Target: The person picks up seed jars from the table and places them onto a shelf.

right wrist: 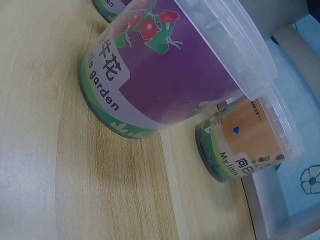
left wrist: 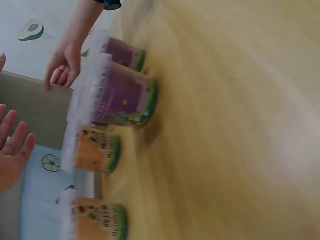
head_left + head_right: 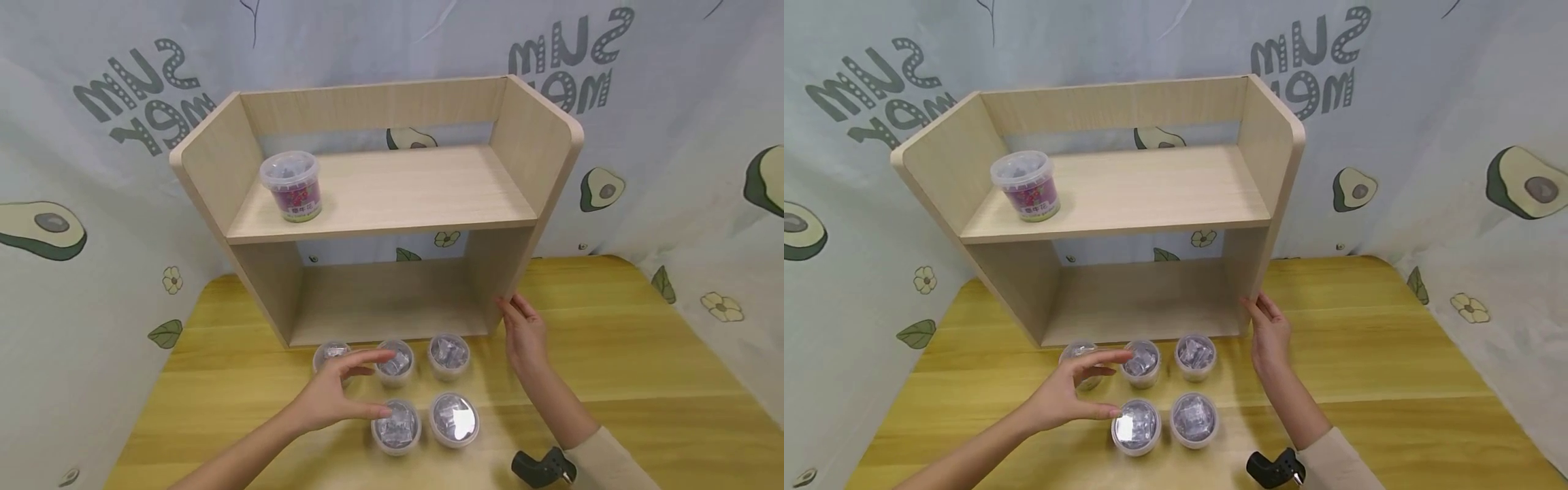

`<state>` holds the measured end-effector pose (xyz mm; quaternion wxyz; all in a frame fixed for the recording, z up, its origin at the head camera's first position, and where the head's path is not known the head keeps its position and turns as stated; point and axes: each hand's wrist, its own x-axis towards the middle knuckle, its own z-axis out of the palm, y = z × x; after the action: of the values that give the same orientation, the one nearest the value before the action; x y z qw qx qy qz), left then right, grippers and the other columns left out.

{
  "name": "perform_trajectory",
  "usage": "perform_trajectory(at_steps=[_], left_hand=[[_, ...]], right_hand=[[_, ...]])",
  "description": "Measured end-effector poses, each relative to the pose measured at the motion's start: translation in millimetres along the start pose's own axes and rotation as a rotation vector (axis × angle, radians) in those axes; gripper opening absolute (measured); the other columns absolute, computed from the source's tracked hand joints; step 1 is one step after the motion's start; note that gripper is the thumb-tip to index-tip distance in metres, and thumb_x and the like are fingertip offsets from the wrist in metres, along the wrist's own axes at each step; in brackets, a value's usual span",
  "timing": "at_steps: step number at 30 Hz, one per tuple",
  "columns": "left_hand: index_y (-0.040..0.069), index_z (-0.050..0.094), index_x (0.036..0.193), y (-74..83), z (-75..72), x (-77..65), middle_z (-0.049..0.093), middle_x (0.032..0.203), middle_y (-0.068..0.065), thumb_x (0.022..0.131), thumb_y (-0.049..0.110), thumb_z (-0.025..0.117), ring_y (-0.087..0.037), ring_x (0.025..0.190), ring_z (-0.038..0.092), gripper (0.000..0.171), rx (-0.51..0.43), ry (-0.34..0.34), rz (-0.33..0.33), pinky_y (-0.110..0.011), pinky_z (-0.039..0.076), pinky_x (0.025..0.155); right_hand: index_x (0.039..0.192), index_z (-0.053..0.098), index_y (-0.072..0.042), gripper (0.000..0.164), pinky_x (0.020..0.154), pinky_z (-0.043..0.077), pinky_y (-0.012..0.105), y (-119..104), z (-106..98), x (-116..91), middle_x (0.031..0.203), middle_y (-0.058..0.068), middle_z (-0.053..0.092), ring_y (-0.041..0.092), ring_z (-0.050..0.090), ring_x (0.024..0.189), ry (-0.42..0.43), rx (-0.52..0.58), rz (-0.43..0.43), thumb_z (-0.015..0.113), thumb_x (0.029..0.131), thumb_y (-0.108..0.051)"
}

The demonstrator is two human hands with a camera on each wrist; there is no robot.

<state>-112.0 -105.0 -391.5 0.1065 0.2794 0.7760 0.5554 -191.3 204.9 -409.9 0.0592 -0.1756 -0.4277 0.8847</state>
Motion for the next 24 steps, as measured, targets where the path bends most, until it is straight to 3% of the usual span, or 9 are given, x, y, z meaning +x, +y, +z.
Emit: perform_trajectory(at_steps=[5,7,14,19,24], left_hand=[[0.024,0.054,0.128,-16.4,14.6,-9.6,0.054,0.129,0.012,0.069,0.032,0.080,-0.015,0.117,0.050,0.065,0.033,0.025,-0.081,-0.038,0.039,0.100],[0.021,0.054,0.128,-23.2,21.1,-13.8,0.054,0.129,0.010,0.069,0.032,0.080,-0.018,0.116,0.050,0.066,0.038,0.029,-0.092,-0.040,0.040,0.099],[0.019,0.053,0.129,-39.4,38.8,-24.8,0.053,0.131,0.006,0.068,0.033,0.081,-0.018,0.118,0.049,0.068,0.039,-0.005,-0.083,-0.042,0.041,0.098],[0.014,0.055,0.127,-42.4,41.8,-26.9,0.055,0.129,0.004,0.068,0.031,0.081,-0.013,0.117,0.050,0.067,0.014,-0.017,-0.054,-0.040,0.041,0.099],[0.015,0.056,0.127,-43.4,42.3,-26.3,0.055,0.128,0.004,0.067,0.034,0.080,-0.014,0.116,0.051,0.067,0.066,-0.010,-0.027,-0.039,0.042,0.097]], right_hand=[[0.094,0.067,-0.016,0.020,0.104,0.032,0.019,2,-1,0,0.109,-0.005,0.058,0.009,0.047,0.115,-0.007,-0.027,-0.022,0.061,0.086,0.001],[0.094,0.065,-0.017,0.020,0.105,0.032,0.019,4,-2,-1,0.110,-0.004,0.056,0.008,0.047,0.114,-0.014,-0.036,-0.033,0.060,0.086,0.001],[0.088,0.067,-0.019,0.021,0.106,0.030,0.020,6,-5,-5,0.112,-0.003,0.053,0.008,0.046,0.114,-0.016,-0.052,-0.032,0.058,0.087,0.000],[0.087,0.067,-0.018,0.021,0.106,0.030,0.020,5,-3,-4,0.115,-0.001,0.051,0.006,0.049,0.109,-0.016,-0.045,-0.039,0.058,0.087,0.000],[0.088,0.067,-0.019,0.021,0.106,0.030,0.020,2,-1,-3,0.114,-0.002,0.052,0.006,0.048,0.110,-0.036,-0.042,-0.056,0.059,0.087,0.000]])
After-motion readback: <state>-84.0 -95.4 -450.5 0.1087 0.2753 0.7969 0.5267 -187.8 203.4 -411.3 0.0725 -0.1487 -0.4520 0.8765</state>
